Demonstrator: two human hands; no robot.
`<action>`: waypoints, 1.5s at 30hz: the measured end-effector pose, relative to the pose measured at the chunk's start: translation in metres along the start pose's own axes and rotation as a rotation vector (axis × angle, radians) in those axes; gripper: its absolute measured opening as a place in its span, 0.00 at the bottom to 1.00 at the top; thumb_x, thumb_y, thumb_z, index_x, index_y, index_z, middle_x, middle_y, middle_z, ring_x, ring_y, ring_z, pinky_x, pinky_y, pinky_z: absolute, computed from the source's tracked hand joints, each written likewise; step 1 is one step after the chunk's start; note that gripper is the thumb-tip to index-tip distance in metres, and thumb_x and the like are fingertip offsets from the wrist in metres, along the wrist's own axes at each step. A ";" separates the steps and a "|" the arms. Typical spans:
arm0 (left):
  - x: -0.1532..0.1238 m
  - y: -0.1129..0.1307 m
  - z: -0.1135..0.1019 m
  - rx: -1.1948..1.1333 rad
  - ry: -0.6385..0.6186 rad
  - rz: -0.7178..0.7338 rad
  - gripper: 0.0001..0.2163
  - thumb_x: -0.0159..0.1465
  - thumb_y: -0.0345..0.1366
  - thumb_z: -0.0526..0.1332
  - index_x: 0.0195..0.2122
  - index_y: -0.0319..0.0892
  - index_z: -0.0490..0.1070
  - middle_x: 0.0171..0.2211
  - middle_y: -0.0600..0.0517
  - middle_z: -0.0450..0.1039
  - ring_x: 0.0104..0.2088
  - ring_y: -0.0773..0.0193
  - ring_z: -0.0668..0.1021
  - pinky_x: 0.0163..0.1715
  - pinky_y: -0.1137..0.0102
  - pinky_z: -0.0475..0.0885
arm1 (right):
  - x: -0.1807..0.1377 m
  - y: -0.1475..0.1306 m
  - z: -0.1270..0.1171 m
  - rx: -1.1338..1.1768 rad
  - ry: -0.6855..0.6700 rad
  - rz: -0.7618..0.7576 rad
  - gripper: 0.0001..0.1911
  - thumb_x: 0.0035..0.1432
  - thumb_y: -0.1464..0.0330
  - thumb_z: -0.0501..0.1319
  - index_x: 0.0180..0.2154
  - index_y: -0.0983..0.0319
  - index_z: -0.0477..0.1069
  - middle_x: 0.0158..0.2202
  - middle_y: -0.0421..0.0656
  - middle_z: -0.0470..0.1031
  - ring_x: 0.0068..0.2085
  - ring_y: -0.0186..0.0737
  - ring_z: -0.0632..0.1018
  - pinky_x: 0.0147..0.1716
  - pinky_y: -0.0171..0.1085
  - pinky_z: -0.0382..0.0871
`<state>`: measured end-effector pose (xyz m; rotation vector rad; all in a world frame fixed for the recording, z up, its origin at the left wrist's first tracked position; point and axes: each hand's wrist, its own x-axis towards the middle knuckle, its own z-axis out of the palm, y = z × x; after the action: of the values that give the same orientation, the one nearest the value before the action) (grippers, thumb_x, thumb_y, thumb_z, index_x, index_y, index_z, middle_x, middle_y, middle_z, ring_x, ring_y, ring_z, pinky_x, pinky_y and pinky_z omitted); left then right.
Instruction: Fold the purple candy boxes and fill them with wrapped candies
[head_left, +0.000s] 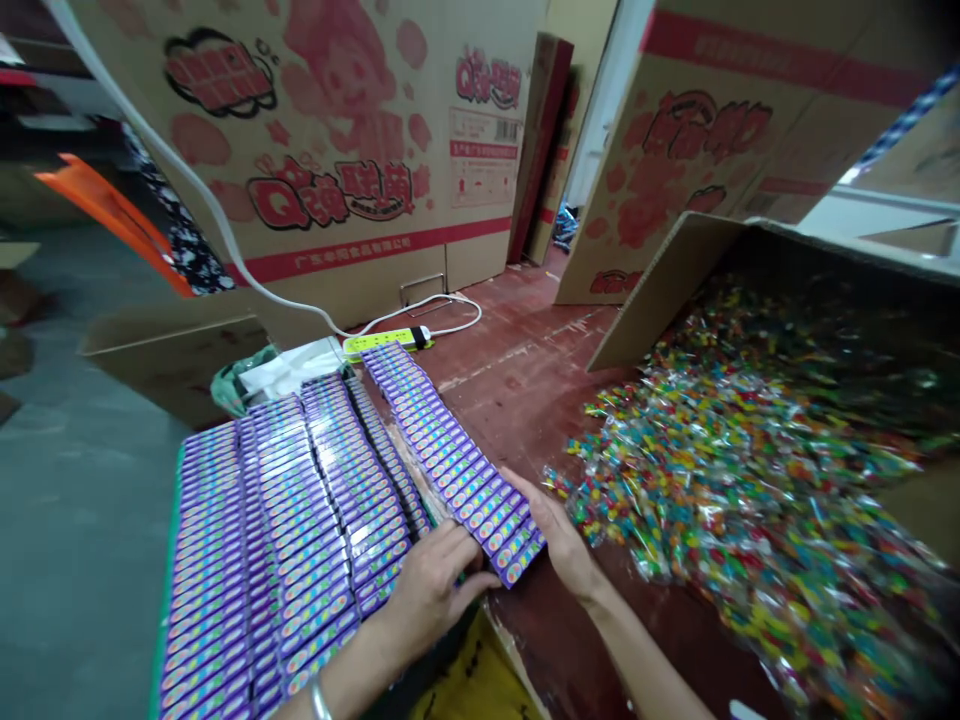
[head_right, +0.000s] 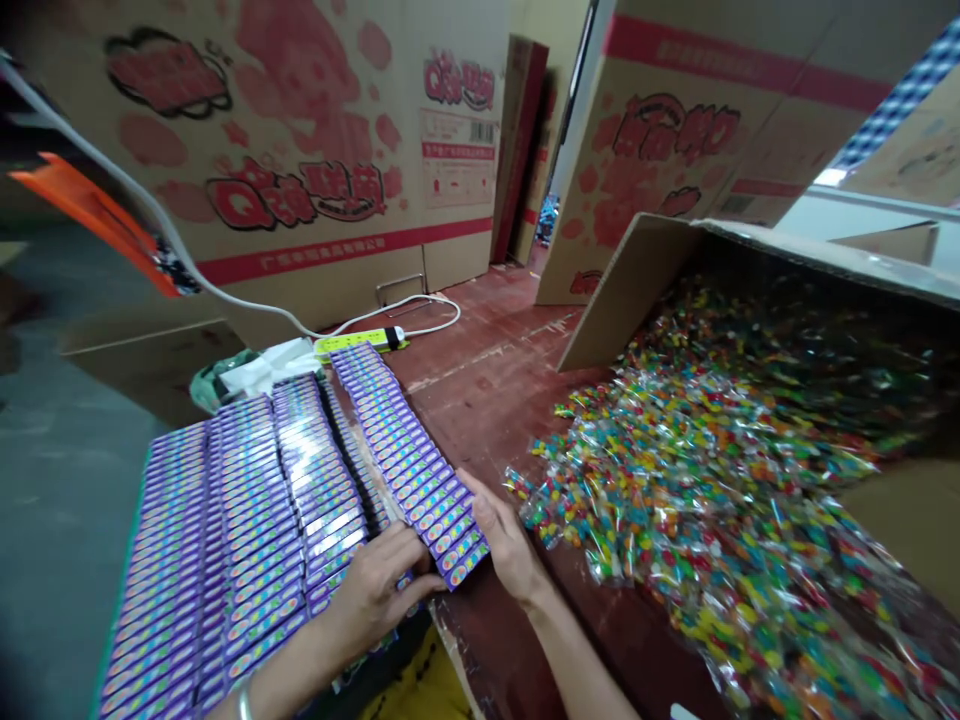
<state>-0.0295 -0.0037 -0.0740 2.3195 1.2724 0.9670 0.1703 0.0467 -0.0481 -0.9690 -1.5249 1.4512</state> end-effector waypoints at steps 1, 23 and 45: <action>-0.001 0.001 -0.001 0.000 -0.002 -0.006 0.10 0.65 0.39 0.63 0.29 0.43 0.66 0.28 0.51 0.71 0.31 0.59 0.72 0.29 0.68 0.68 | 0.000 0.001 0.000 -0.002 -0.004 -0.002 0.28 0.68 0.50 0.49 0.61 0.56 0.65 0.63 0.45 0.65 0.64 0.47 0.65 0.64 0.49 0.54; 0.057 -0.159 -0.135 0.206 0.365 -0.372 0.04 0.64 0.36 0.58 0.38 0.44 0.71 0.34 0.51 0.76 0.34 0.60 0.77 0.35 0.67 0.73 | 0.095 -0.041 -0.002 -0.439 0.040 -0.166 0.24 0.70 0.54 0.47 0.55 0.60 0.70 0.53 0.51 0.76 0.54 0.50 0.75 0.55 0.49 0.68; 0.142 -0.213 -0.169 0.384 -0.062 -0.329 0.37 0.55 0.55 0.65 0.60 0.39 0.59 0.62 0.37 0.64 0.61 0.44 0.67 0.61 0.57 0.61 | 0.205 -0.031 0.089 -1.149 -0.292 -0.491 0.18 0.63 0.75 0.56 0.52 0.58 0.73 0.50 0.44 0.73 0.51 0.45 0.66 0.53 0.42 0.60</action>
<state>-0.2252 0.2251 -0.0156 2.2705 1.8737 0.5775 0.0087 0.1995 -0.0102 -0.8694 -2.6579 0.2768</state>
